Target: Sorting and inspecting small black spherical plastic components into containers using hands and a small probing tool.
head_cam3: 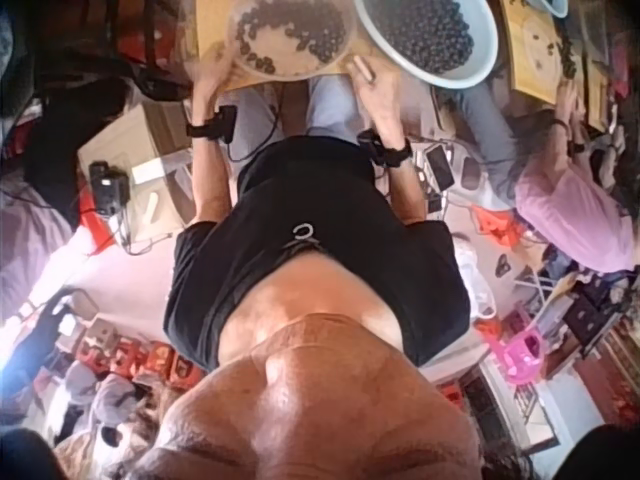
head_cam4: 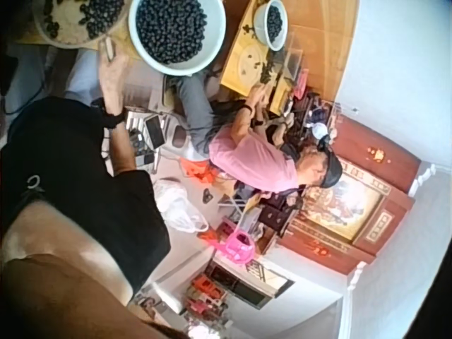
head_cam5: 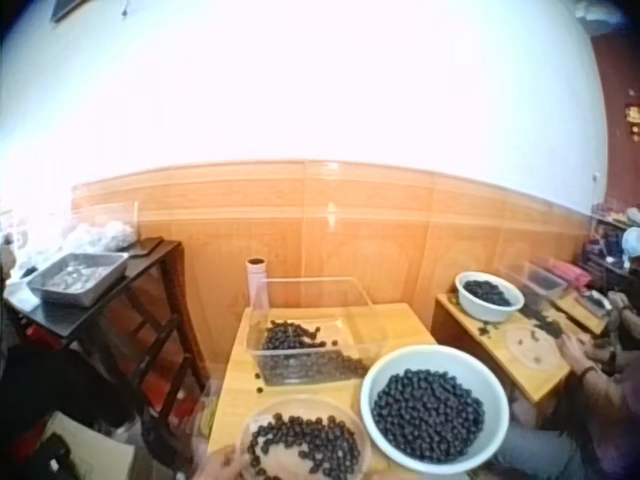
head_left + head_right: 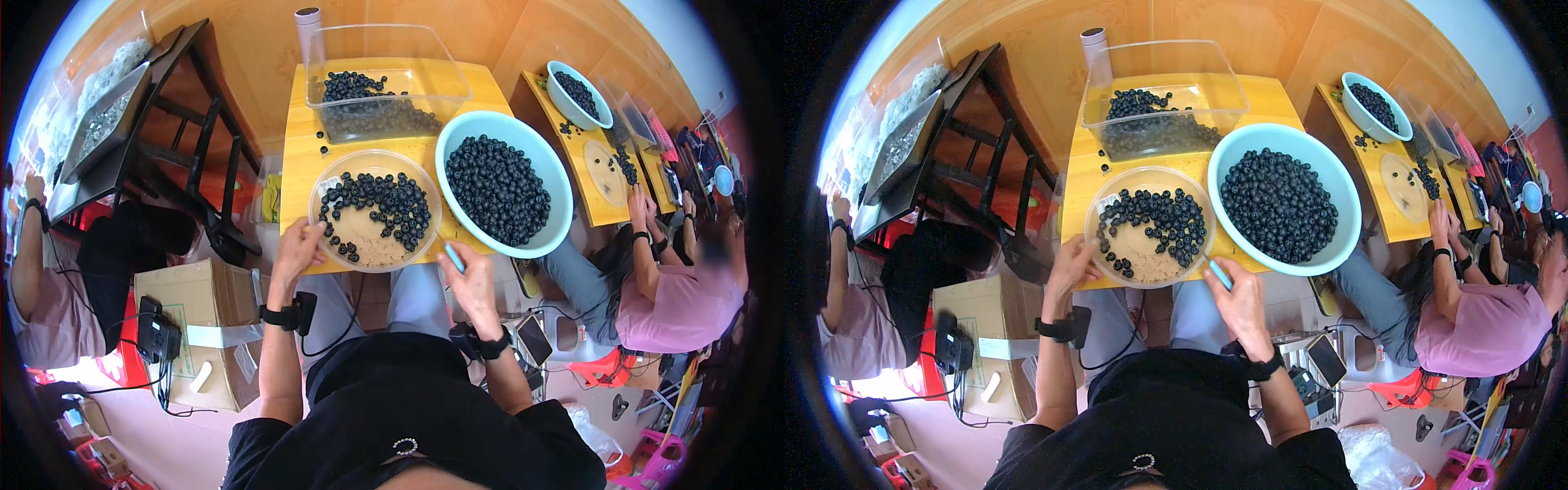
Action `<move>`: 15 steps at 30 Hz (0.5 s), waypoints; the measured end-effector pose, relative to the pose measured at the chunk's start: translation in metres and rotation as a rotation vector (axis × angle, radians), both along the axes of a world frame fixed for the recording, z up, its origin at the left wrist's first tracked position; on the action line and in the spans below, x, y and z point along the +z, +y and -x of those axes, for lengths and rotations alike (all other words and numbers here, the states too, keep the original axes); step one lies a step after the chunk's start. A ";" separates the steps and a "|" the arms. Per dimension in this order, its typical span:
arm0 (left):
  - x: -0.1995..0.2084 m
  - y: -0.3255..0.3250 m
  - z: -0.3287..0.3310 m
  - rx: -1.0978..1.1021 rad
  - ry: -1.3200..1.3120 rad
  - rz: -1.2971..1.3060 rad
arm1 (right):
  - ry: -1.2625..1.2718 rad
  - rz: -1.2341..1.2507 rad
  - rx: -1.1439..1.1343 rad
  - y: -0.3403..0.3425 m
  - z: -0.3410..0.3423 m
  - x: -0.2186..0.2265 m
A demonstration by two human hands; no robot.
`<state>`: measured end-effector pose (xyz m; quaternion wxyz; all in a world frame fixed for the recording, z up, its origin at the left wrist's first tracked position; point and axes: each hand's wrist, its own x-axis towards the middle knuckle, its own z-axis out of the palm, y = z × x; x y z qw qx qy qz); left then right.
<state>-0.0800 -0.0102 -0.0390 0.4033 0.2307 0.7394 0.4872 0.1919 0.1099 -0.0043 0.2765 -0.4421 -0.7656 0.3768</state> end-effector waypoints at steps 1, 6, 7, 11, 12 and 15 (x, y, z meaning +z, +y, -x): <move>-0.002 0.002 -0.008 -0.002 -0.037 -0.060 | 0.002 0.002 0.001 -0.001 0.006 -0.001; 0.003 0.002 -0.015 0.001 -0.178 -0.087 | 0.300 0.542 0.047 0.018 0.026 -0.033; 0.001 0.001 -0.016 0.011 -0.188 -0.121 | 0.301 0.538 0.050 0.021 0.028 -0.041; 0.003 -0.009 -0.027 0.047 -0.169 -0.264 | 0.390 0.443 0.127 0.017 0.030 -0.045; 0.001 -0.015 -0.029 0.054 -0.168 -0.265 | 0.365 0.358 0.134 0.014 0.031 -0.041; 0.001 -0.028 -0.036 0.127 0.045 -0.342 | 0.458 0.288 0.141 -0.006 0.030 -0.033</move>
